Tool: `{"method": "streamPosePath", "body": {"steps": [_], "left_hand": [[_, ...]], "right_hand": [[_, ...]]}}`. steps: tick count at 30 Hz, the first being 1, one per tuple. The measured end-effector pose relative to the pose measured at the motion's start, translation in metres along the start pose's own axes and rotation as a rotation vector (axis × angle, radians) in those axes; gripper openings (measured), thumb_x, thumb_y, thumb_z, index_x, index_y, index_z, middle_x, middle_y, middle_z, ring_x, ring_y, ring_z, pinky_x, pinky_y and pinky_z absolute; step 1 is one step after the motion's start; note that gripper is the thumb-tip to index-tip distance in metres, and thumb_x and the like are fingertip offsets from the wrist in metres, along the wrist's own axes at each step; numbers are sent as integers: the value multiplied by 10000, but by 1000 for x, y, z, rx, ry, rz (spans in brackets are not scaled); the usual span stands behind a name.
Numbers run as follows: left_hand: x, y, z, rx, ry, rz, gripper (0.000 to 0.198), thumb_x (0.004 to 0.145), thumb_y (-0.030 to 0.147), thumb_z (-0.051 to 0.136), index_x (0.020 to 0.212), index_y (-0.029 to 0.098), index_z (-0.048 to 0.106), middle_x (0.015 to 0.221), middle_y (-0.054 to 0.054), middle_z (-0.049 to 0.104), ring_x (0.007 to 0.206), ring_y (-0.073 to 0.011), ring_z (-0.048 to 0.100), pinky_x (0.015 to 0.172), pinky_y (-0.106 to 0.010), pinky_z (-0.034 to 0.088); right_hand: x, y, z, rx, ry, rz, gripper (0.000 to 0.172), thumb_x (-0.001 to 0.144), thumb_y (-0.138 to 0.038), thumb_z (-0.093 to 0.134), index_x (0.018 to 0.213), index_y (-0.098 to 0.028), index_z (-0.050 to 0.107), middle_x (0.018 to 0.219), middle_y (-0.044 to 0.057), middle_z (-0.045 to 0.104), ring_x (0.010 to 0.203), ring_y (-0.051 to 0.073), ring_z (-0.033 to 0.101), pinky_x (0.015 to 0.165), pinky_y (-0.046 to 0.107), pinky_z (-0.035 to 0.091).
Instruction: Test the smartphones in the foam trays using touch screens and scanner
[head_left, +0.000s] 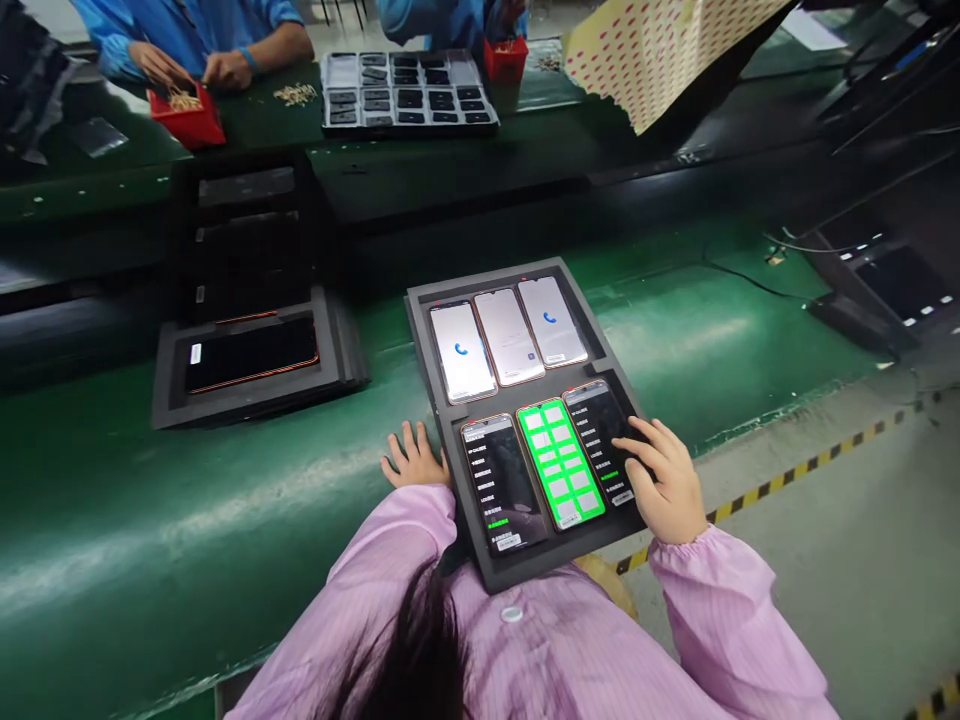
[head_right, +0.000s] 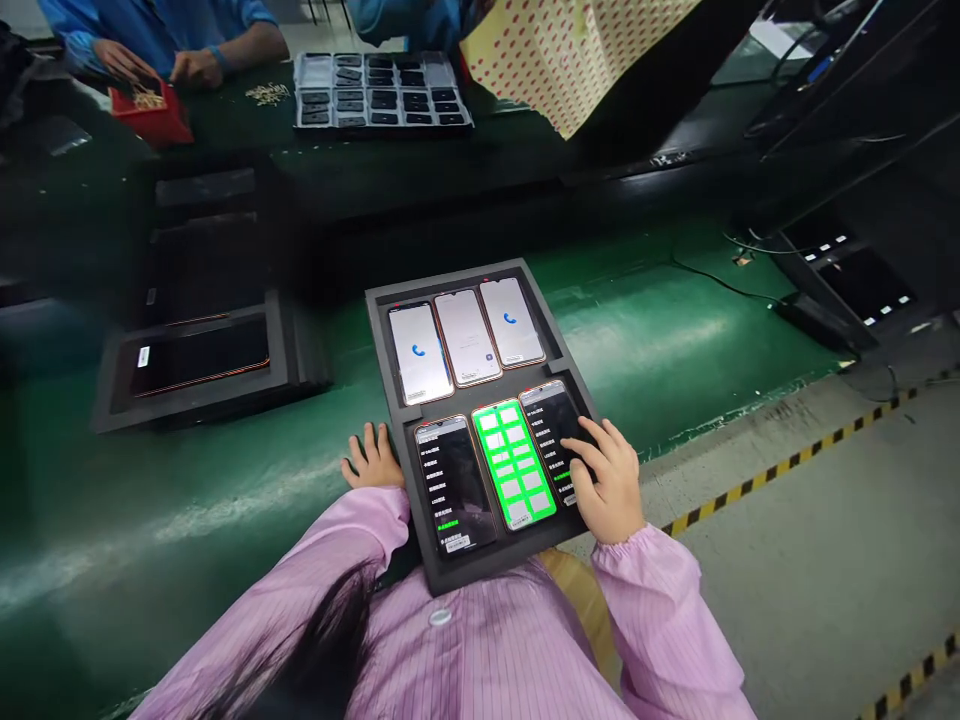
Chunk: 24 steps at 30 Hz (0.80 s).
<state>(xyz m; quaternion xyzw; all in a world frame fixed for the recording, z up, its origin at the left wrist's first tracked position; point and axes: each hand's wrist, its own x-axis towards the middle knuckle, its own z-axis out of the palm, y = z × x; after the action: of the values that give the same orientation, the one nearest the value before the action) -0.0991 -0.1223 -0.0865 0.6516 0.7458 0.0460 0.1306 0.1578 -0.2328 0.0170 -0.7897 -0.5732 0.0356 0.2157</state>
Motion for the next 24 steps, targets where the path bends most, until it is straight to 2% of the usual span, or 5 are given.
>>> {"method": "streamPosePath", "body": {"steps": [7, 13, 16, 20, 24], "left_hand": [[3, 1, 2, 25, -14, -16, 499, 840, 338, 313, 1313, 206, 405, 1439, -61, 311, 1331, -291, 222, 1046, -548, 148], [4, 1, 3, -7, 13, 3, 514, 842, 376, 313, 1321, 204, 387, 1428, -91, 335, 1333, -292, 214, 1043, -557, 125], [3, 1, 2, -20, 9, 8, 518, 843, 389, 313, 1325, 210, 377, 1435, -92, 323, 1335, -299, 204, 1041, -553, 115], [2, 1, 0, -14, 6, 34, 537, 843, 405, 307, 1343, 213, 342, 1449, -85, 293, 1341, -295, 183, 1045, -537, 103], [2, 2, 0, -1, -18, 9, 544, 836, 411, 319, 1337, 203, 351, 1451, -87, 291, 1344, -293, 173, 1050, -531, 91]], "right_hand": [[-26, -7, 0, 32, -29, -79, 298, 757, -136, 404, 742, -220, 690, 1209, 57, 544, 1269, 254, 335, 1004, 496, 312], [-52, -13, 4, 104, 13, -138, 283, 714, -93, 420, 657, -212, 671, 1168, 51, 565, 1260, 286, 343, 1003, 551, 255], [-62, -22, 8, 157, 14, -186, 271, 697, -91, 432, 687, -218, 671, 1177, 48, 560, 1257, 302, 340, 1001, 574, 221], [-67, -37, 14, 142, -85, -241, 297, 689, -112, 449, 793, -256, 688, 1227, 43, 531, 1281, 322, 285, 1001, 597, 178], [-68, -43, 17, 78, -165, -220, 301, 691, -133, 465, 841, -268, 689, 1266, 47, 505, 1303, 344, 223, 997, 611, 148]]}}
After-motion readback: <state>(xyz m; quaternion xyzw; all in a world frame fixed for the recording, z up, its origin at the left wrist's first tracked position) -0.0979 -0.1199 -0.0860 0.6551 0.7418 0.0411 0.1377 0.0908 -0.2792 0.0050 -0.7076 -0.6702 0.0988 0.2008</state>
